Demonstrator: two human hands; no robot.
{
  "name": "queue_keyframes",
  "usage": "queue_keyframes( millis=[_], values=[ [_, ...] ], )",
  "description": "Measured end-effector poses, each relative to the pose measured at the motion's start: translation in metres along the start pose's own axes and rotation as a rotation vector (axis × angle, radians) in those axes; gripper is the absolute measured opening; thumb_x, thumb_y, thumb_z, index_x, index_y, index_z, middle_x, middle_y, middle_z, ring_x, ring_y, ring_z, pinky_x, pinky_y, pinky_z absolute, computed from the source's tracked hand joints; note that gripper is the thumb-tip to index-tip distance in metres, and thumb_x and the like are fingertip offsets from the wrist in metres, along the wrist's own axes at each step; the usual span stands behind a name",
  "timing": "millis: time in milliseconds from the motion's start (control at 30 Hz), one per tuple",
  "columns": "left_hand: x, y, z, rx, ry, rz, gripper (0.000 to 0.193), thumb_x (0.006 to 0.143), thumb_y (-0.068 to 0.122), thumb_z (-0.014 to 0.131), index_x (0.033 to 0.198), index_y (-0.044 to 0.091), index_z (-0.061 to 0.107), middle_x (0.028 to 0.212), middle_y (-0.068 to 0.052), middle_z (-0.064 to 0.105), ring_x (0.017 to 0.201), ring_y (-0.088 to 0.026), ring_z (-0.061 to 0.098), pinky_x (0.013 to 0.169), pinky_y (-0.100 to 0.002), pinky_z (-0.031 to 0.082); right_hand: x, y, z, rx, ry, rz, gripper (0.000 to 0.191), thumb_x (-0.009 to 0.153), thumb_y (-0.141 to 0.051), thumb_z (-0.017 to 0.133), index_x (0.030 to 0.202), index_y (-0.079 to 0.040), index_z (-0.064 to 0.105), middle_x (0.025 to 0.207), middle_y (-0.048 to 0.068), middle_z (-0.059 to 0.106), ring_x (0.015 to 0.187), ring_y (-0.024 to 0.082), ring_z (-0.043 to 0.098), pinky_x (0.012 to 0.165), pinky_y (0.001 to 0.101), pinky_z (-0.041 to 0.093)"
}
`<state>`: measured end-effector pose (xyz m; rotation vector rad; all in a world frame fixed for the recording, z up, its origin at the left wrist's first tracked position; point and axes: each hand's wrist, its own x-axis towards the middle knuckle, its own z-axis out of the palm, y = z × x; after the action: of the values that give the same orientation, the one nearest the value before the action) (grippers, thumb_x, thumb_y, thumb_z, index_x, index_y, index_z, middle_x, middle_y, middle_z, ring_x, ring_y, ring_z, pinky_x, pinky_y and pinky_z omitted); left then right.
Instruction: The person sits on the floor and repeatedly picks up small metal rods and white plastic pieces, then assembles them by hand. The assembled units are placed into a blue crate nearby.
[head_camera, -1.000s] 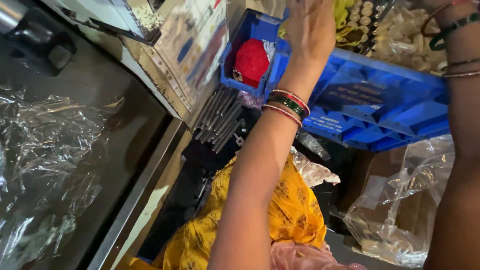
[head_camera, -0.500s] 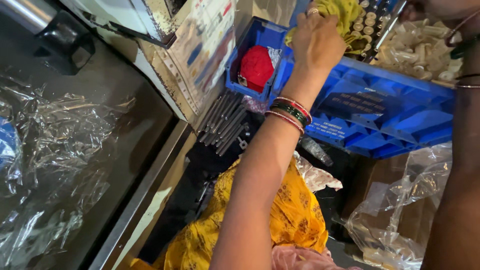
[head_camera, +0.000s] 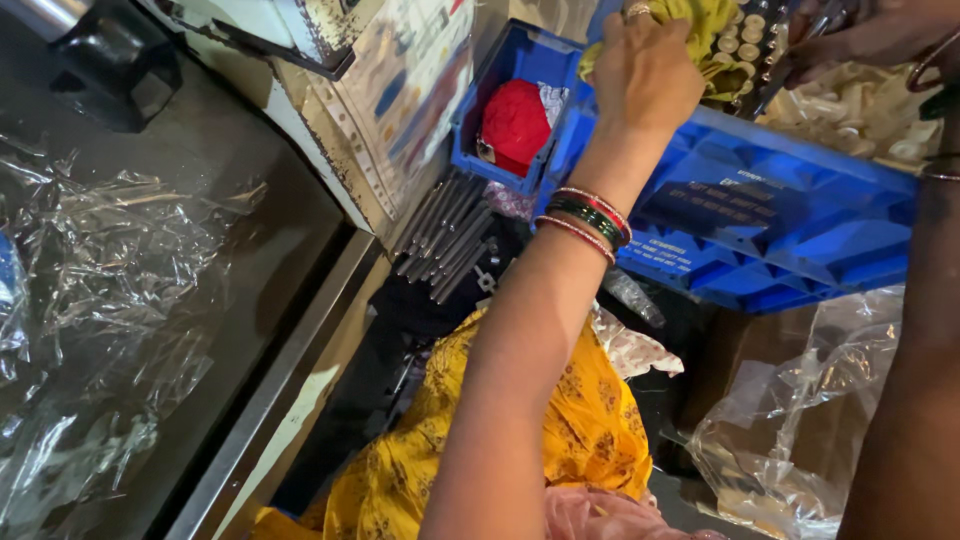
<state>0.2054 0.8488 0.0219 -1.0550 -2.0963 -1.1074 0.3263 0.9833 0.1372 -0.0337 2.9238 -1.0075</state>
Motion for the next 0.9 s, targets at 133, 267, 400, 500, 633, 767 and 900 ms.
queue_keyframes(
  millis=[133,267,400,500,633,767,900],
  values=[
    [0.002,0.0,0.001,0.059,-0.11,0.04,0.016,0.074,0.022,0.068,0.086,0.013,0.075,0.089,-0.015,0.072,0.095,-0.031,0.064,0.093,-0.044,0.046,0.001,-0.004,0.005,-0.101,-0.022,0.131,0.022,0.096,-0.004,0.064,0.117,0.003,0.067,0.102,0.022,0.073,0.087,0.029,0.075,0.073,0.038,0.06],
    [0.0,0.002,-0.001,-0.001,-0.079,-0.006,0.027,0.073,0.032,0.071,0.089,0.011,0.075,0.092,-0.015,0.073,0.097,-0.032,0.064,0.091,-0.045,0.05,-0.003,-0.018,0.005,-0.307,-0.066,0.34,0.022,0.096,-0.008,0.069,0.114,0.003,0.075,0.093,0.021,0.074,0.078,0.031,0.073,0.067,0.0415,0.059],
    [-0.004,0.005,-0.006,-0.037,-0.029,-0.054,0.04,0.073,0.048,0.073,0.091,0.012,0.076,0.096,-0.016,0.073,0.103,-0.035,0.063,0.093,-0.044,0.051,-0.007,-0.019,-0.001,-0.379,-0.136,0.423,0.024,0.096,-0.012,0.074,0.112,0.002,0.083,0.085,0.02,0.075,0.068,0.033,0.07,0.06,0.0451,0.058],
    [-0.006,0.008,-0.014,-0.117,0.032,-0.044,0.041,0.073,0.048,0.073,0.094,0.013,0.076,0.104,-0.015,0.072,0.109,-0.036,0.063,0.094,-0.045,0.052,-0.004,-0.001,0.005,-0.394,-0.128,0.537,0.021,0.09,-0.009,0.079,0.107,0.002,0.085,0.091,0.022,0.077,0.076,0.032,0.075,0.067,0.0427,0.062],
    [-0.015,0.003,-0.037,-0.111,-0.153,0.073,0.041,0.088,0.051,0.067,0.117,0.022,0.069,0.122,-0.008,0.067,0.123,-0.032,0.057,0.102,-0.048,0.048,-0.002,0.021,0.017,-0.432,-0.069,0.435,0.019,0.089,-0.011,0.078,0.104,-0.001,0.083,0.095,0.018,0.08,0.085,0.024,0.078,0.077,0.0355,0.063],
    [-0.051,-0.032,-0.074,-0.14,-0.151,0.344,0.056,0.096,0.045,0.069,0.146,0.029,0.051,0.15,-0.011,0.047,0.142,-0.034,0.043,0.12,-0.053,0.039,-0.018,0.01,0.019,-0.559,0.11,0.327,0.018,0.088,-0.014,0.079,0.103,-0.004,0.081,0.095,0.013,0.08,0.084,0.02,0.078,0.076,0.0332,0.061],
    [-0.137,-0.115,-0.126,-0.227,-0.279,0.354,0.062,0.095,0.022,0.074,0.151,0.025,0.049,0.165,-0.007,0.032,0.151,-0.034,0.037,0.124,-0.051,0.037,-0.033,-0.044,0.069,-0.462,0.325,-0.13,0.017,0.086,-0.017,0.079,0.101,-0.008,0.08,0.095,0.009,0.08,0.083,0.015,0.078,0.076,0.031,0.06]
  ],
)
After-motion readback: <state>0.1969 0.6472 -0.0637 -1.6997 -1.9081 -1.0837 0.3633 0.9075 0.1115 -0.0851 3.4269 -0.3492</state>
